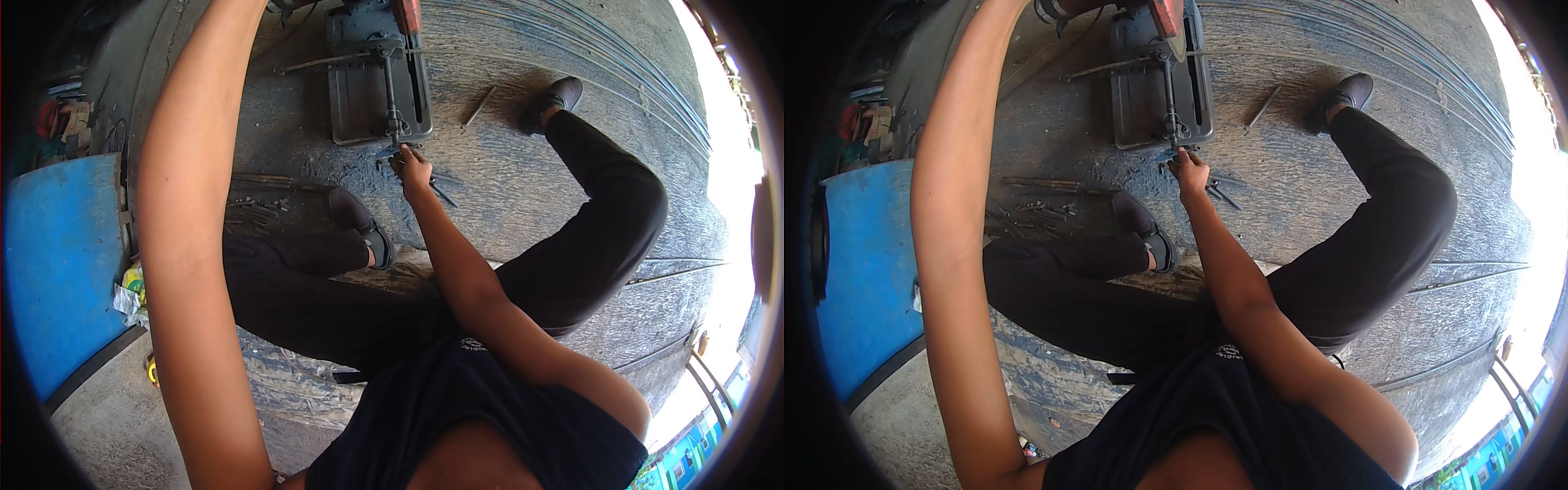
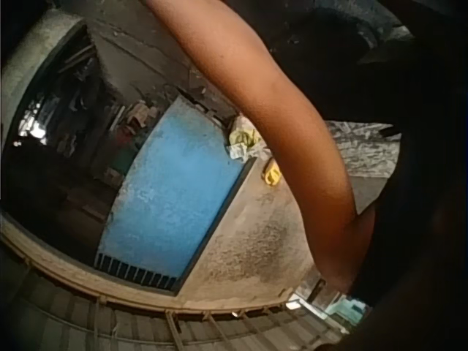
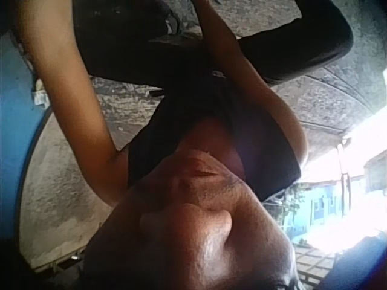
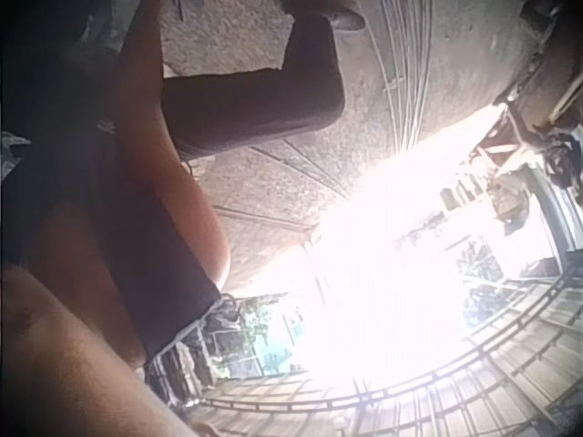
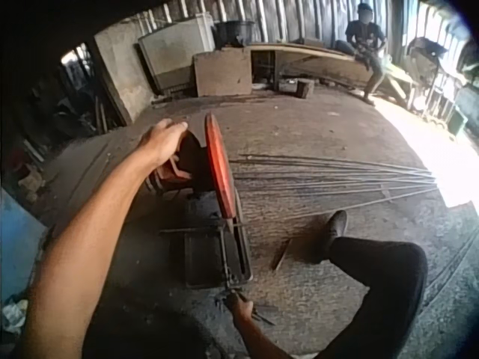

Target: Cutting metal rods using a chop saw.

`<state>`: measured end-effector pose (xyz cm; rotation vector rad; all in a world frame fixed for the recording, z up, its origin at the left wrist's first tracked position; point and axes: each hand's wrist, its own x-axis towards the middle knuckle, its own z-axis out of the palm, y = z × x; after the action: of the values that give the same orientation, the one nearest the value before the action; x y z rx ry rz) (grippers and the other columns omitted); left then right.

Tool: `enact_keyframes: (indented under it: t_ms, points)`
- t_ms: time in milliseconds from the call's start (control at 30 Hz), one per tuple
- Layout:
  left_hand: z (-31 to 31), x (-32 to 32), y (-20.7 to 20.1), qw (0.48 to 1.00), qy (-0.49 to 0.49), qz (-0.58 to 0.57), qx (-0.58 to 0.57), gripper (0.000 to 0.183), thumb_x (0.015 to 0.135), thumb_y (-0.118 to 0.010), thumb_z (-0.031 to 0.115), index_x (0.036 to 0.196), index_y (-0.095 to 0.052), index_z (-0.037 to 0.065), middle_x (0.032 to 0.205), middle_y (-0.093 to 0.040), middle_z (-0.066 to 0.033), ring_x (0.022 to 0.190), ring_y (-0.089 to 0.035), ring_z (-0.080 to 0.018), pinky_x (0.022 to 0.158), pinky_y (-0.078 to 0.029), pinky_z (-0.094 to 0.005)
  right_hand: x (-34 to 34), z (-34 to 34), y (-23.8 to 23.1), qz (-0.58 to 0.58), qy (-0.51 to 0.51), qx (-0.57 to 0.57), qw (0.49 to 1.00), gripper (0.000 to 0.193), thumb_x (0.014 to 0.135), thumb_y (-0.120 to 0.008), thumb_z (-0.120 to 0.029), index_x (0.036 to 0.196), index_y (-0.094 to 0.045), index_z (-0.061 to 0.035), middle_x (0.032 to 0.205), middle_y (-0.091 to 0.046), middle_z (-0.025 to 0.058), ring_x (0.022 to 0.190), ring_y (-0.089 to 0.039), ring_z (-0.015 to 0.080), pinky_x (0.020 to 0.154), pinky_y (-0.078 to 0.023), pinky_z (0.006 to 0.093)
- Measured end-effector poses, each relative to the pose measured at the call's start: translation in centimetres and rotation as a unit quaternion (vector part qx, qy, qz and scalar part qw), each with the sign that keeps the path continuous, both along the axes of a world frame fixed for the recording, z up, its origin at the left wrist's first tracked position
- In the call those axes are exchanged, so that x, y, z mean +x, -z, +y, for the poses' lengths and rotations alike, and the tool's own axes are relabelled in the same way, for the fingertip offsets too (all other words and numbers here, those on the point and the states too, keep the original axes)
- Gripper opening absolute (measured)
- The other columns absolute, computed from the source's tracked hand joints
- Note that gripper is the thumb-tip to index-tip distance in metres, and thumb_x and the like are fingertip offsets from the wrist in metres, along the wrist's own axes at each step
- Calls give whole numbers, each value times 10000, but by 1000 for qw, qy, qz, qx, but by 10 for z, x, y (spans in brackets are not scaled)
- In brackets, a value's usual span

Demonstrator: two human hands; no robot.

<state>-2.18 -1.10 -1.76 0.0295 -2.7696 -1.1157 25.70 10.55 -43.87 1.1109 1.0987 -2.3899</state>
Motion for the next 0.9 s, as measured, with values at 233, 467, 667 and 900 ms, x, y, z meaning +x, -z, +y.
enact_keyframes:
  t_ms: [233, 467, 667, 900]
  points:
    - [3, 9, 4, 1000, -14, 9, -24, 769, 1007, -564, 456, 1561, -364, -37, 1330, -646, -263, 825, -734, -286, 777, -577, -396, -11, -3, 30, -91, 76, -100, 988, 370, 981, -685, -175, 1264, -541, 15, 1159, -674, 231, 1000, -713, 384, 827, -617, 429]
    - [3, 13, 3, 999, -12, 26, -14, 772, 1005, -566, 457, 1559, -364, -41, 1351, -636, -264, 793, -733, -279, 761, -575, -393, 15, -9, 11, 328, -82, 632, 697, 432, 819, -769, -151, 1193, -644, 26, 1032, -702, 210, 863, -681, 463, 844, -560, 463]
    - [-1, 9, 4, 991, -16, 65, -117, 778, 1007, -535, 492, 1556, -377, -36, 1489, -532, -279, 1233, -643, -358, 1049, -489, -426, 6, -2, 4, 132, -170, 357, 909, 369, 875, -797, -268, 1046, -735, 53, 904, -759, 161, 917, -756, 315, 807, -583, 371]
    - [2, 11, 4, 996, -25, 30, -77, 764, 1012, -530, 487, 1553, -384, -33, 1504, -525, -260, 1207, -649, -354, 1058, -475, -430, -18, 3, 5, -66, 57, -214, 973, 399, 1019, -666, -261, 1240, -543, 48, 1175, -658, 249, 994, -718, 383, 890, -638, 443]
